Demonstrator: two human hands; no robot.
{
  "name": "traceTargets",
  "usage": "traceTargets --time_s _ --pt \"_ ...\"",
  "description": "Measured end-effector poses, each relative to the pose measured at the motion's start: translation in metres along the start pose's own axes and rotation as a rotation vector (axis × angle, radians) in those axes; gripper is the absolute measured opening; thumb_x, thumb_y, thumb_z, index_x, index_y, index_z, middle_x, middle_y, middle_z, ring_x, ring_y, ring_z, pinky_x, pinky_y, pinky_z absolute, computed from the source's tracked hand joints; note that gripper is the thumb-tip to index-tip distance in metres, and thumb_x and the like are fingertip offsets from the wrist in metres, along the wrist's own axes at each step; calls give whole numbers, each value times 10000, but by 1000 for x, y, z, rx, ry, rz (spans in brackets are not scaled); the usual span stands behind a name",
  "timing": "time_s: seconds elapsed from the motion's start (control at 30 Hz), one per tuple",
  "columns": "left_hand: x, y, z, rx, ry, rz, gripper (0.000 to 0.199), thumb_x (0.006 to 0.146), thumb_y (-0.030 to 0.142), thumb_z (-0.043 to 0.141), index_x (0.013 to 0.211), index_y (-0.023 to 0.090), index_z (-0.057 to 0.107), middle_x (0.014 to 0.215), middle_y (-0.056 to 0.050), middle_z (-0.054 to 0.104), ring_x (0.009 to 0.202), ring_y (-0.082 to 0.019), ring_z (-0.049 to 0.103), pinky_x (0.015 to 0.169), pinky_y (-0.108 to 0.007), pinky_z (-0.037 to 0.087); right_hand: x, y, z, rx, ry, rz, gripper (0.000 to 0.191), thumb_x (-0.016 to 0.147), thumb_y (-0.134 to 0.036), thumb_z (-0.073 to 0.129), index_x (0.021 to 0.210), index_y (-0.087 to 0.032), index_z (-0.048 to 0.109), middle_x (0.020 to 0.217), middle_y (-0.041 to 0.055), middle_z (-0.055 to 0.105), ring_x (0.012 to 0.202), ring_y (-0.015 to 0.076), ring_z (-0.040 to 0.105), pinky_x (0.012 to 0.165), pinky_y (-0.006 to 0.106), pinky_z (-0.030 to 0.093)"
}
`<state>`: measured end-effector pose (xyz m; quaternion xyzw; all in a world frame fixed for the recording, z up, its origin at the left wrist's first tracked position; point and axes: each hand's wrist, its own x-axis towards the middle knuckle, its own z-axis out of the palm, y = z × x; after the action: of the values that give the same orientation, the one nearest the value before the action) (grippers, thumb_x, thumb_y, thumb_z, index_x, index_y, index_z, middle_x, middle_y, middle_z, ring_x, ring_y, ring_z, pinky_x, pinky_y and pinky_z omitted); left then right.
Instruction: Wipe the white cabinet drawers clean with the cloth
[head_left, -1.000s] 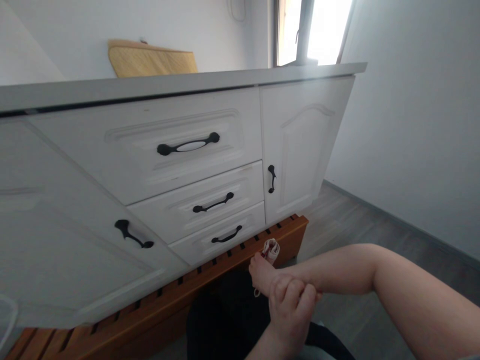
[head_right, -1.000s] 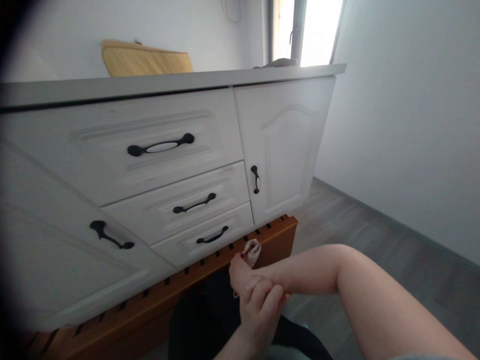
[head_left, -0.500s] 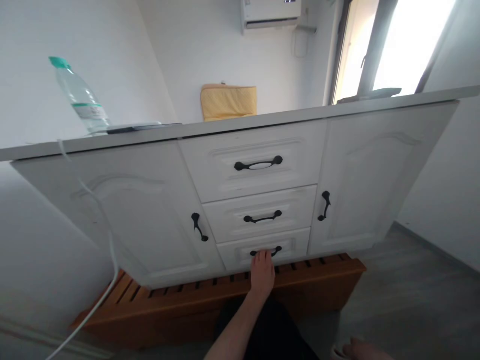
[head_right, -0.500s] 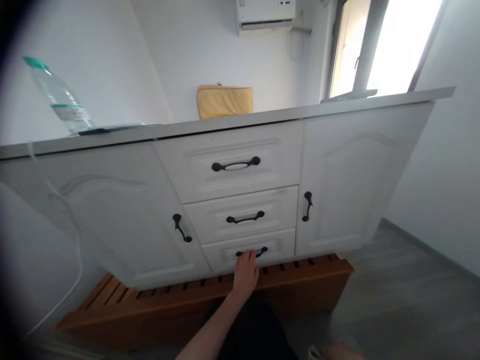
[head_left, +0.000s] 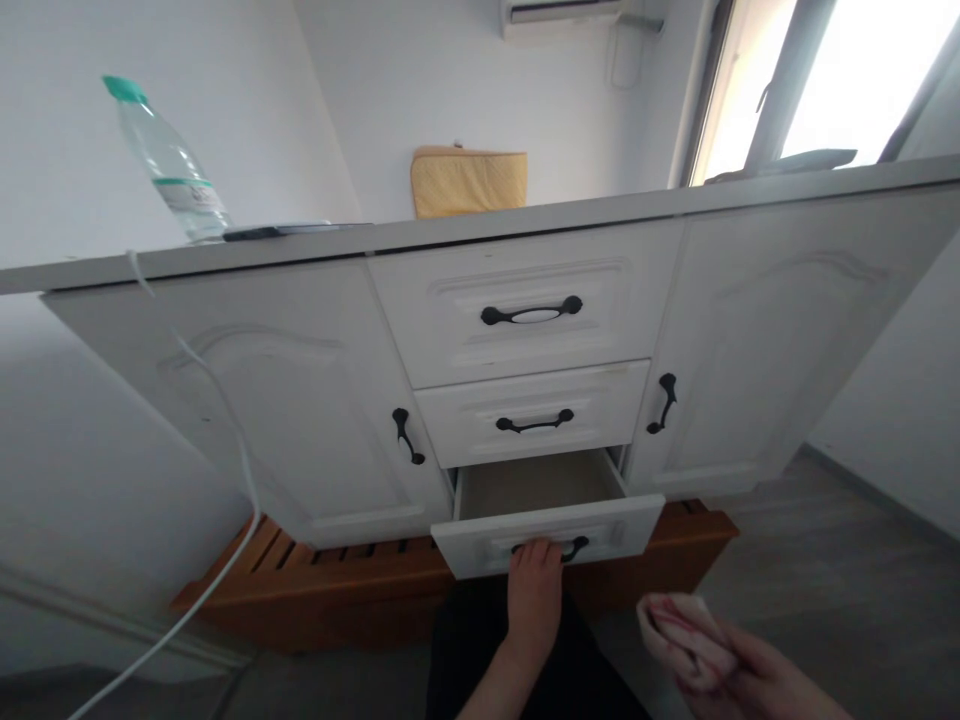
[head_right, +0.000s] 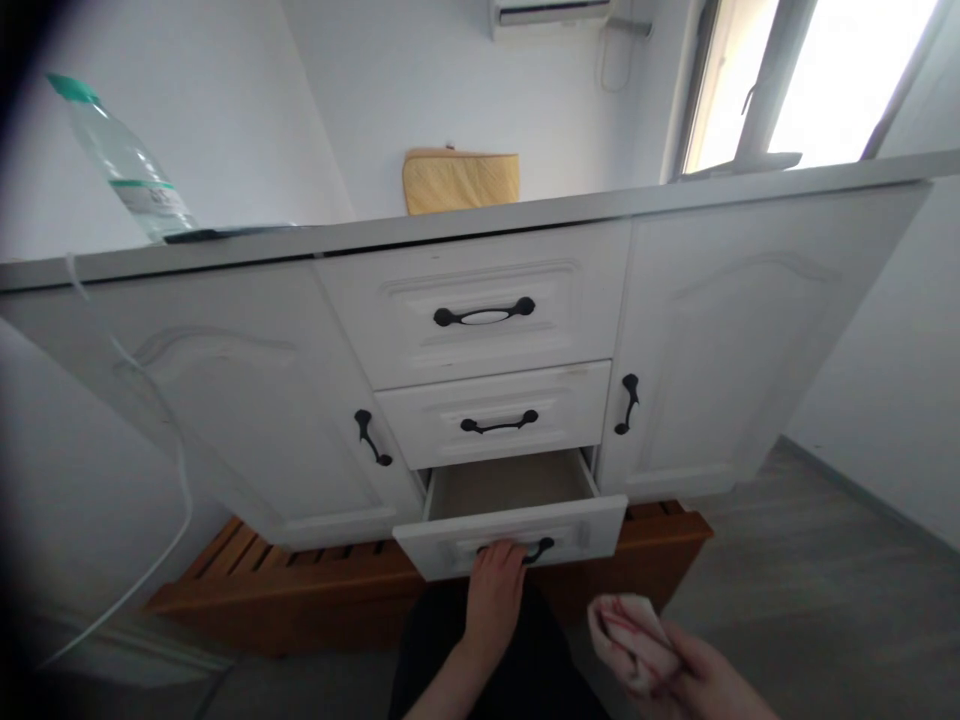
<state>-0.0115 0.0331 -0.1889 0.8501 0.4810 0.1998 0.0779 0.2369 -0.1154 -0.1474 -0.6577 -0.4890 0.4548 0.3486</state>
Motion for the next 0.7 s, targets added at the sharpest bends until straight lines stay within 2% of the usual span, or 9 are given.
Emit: traceTargets --time_s 0.1,0.2,0.3,0.4,0.5,0.6,0.63,0.7 --pt "-25 6 -6 -28 -17 12 293 921 25 566 1071 258 663 1061 5 659 1034 -228 633 969 -433 533 -2 -37 -29 142 -21 -69 651 716 -592 710 1297 -298 711 1412 107 615 1358 389 517 1111 512 465" --pt "-40 12 -14 -90 -13 3 261 905 24 590 1005 252 668 1010 2 667 987 -239 647 926 -451 553 -2 -78 -43 110 45 -104 718 737 -628 730 1362 -280 664 1467 103 566 1379 381 495 1134 518 437" --pt "-50 18 -23 -133 -33 -6 241 881 29 638 957 255 674 966 9 674 956 -240 661 905 -453 568 -4 -107 -35 130 80 -70 725 749 -670 719 1347 -262 673 1402 116 623 1296 386 574 1083 528 491" --pt "-63 22 -26 -130 -63 -1 256 846 36 697 955 267 680 971 18 683 958 -243 669 899 -457 582 -7 -119 -22 182 101 -46 724 732 -674 740 1318 -252 688 1352 118 660 1238 390 615 1052 535 521" --pt "-81 23 -20 -112 -60 27 244 831 78 740 958 277 680 981 24 692 960 -241 677 901 -449 589 -6 -126 -15 236 118 -40 714 729 -627 776 1326 -250 672 1373 114 647 1258 377 603 1072 524 513" --pt "-96 21 -9 -76 -6 91 201 829 142 764 948 278 675 958 27 698 922 -231 686 894 -422 594 7 -136 -12 341 147 -28 721 716 -606 801 1313 -225 659 1362 125 651 1232 354 622 1036 475 549" --pt "-99 21 -6 -64 24 109 184 831 162 768 936 280 673 935 28 696 894 -226 687 880 -411 598 15 -141 -9 357 161 -27 738 710 -611 806 1314 -218 649 1330 129 668 1182 340 651 977 445 585" --pt "-102 19 1 -56 92 139 154 838 191 764 911 282 664 888 32 689 843 -216 685 848 -386 600 36 -150 1 321 145 8 766 739 -644 769 1353 -218 602 1171 123 727 937 294 720 737 385 638"
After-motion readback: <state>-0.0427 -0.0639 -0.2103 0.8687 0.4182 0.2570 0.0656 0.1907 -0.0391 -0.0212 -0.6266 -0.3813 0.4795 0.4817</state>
